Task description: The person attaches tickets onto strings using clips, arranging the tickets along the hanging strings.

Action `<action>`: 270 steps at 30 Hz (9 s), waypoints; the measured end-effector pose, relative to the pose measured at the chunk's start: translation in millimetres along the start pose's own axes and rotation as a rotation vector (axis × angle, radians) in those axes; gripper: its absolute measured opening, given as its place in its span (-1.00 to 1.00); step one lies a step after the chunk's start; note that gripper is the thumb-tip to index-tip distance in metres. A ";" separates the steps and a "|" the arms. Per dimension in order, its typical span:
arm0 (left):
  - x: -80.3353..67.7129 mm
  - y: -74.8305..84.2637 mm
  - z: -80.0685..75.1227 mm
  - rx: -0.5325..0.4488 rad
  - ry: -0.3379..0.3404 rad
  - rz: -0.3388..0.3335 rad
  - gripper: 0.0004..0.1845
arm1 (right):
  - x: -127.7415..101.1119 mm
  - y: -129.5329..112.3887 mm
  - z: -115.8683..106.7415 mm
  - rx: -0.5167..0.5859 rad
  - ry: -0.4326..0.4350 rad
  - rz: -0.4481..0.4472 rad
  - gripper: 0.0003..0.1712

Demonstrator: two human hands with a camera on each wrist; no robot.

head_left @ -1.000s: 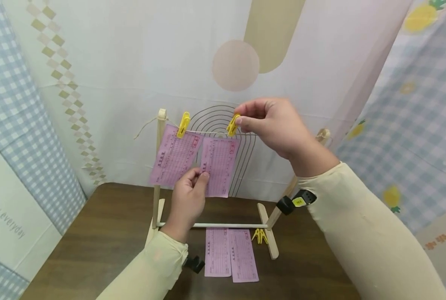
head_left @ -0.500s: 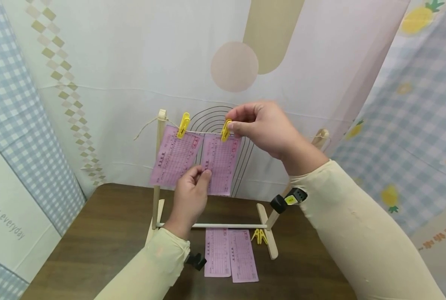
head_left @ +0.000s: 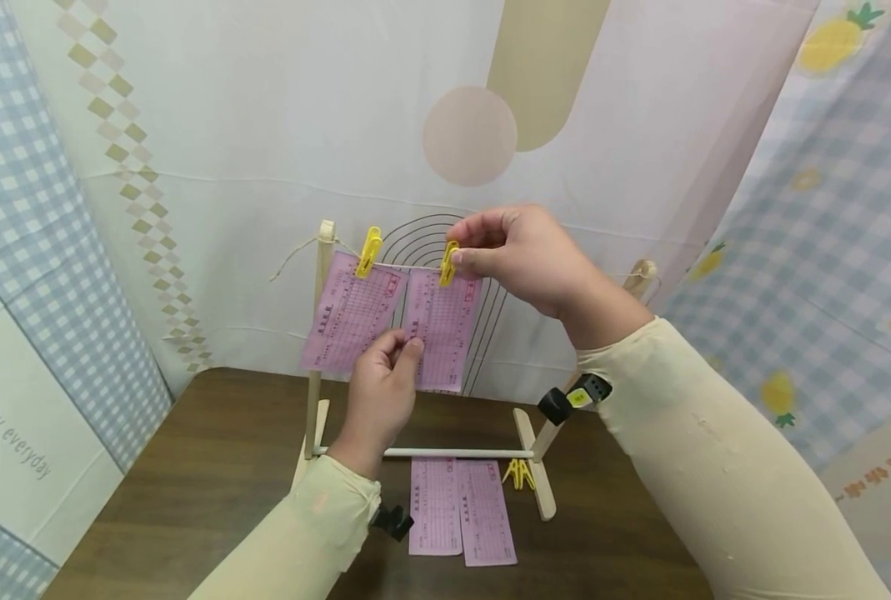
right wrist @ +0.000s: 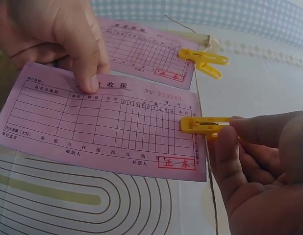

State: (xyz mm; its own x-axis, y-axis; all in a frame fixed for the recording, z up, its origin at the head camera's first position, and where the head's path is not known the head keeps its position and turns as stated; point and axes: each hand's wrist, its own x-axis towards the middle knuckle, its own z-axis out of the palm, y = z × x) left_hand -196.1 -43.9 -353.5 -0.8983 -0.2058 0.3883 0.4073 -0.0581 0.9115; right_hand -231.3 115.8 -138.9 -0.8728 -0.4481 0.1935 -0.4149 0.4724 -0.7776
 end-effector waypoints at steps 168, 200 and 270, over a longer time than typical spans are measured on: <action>-39.7 -44.6 38.4 0.128 -0.252 -0.180 -0.70 | -94.4 110.8 -36.5 0.478 0.260 -0.244 -0.80; -2.2 -13.0 67.4 -0.047 -0.204 -0.143 -0.68 | -31.8 51.9 -51.8 0.004 0.196 -0.006 -0.78; -13.4 -31.6 59.0 -0.206 -0.240 -0.284 -0.51 | -90.3 88.1 -25.0 -0.134 0.314 -0.021 -0.64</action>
State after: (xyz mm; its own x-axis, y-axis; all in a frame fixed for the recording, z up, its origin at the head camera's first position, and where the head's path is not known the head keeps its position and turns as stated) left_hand -206.7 18.3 -379.5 -0.9825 0.0782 0.1688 0.1410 -0.2785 0.9500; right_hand -195.5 216.8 -210.0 -0.8914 -0.2131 0.3999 -0.4459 0.5703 -0.6899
